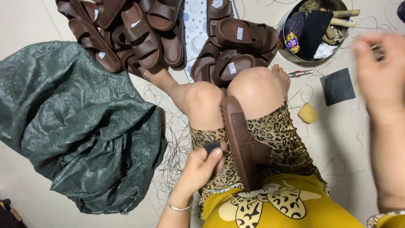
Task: Hand-stitching the straps and soles of brown sandals using a hook tool and thread while sitting on the floor.
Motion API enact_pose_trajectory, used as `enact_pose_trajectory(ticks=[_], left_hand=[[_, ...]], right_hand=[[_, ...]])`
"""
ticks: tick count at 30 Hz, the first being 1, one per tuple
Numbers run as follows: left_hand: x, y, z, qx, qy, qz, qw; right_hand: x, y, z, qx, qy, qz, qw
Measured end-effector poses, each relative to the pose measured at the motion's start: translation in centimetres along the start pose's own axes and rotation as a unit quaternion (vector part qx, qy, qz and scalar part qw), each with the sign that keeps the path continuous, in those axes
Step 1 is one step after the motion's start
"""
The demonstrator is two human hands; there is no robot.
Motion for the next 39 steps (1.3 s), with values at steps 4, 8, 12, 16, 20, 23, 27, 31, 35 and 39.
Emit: enact_pose_trajectory(ticks=[4, 8, 12, 16, 20, 23, 27, 31, 35, 39], left_hand=[[1.3, 2.2, -1.7, 0.047, -0.049, -0.239, 0.969], [-1.4, 0.3, 4.1, 0.186, 0.122, -0.134, 0.966], [-3.5, -1.5, 9.9, -0.216, 0.435, 0.157, 0.86], [-6.7, -2.9, 10.2, -0.253, 0.301, 0.263, 0.881], [-11.1, -5.0, 2.5, 0.435, 0.134, 0.196, 0.868], [-10.9, -7.8, -1.3, 0.486, 0.099, 0.133, 0.858], [-7.9, -13.5, -6.2, 0.422, 0.008, 0.128, 0.897], [-3.9, -13.1, -1.0, -0.342, 0.034, 0.362, 0.867], [-3.3, -4.6, 5.5, -0.069, 0.219, 0.14, 0.963], [-3.7, -1.5, 3.7, -0.145, 0.177, -0.005, 0.974]], right_hand=[[0.4, -0.7, -5.5, -0.114, 0.12, -0.148, 0.975], [5.8, 5.0, -15.7, -0.146, 0.003, -0.504, 0.851], [7.1, 4.1, -17.1, -0.026, -0.151, -0.486, 0.86], [1.6, 2.0, -20.9, -0.385, -0.082, -0.407, 0.824], [-0.5, 4.6, -23.8, -0.787, 0.061, -0.247, 0.563], [2.2, 8.2, -17.8, -0.591, 0.255, -0.354, 0.678], [0.4, 4.1, -12.2, -0.396, 0.218, -0.349, 0.821], [-0.4, 2.3, -14.2, -0.292, 0.333, -0.358, 0.822], [5.1, 4.0, -16.6, -0.104, -0.115, -0.505, 0.849], [6.0, 4.8, -16.5, -0.087, -0.16, -0.517, 0.836]])
Point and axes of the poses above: each hand's wrist, its own x-axis away from the middle knuckle, its own y-axis out of the palm, z = x × y, the point moved 6 cm from there along -x, towards the middle knuckle, and after that the axes turned 1 degree about z, right-handed, at the moved point
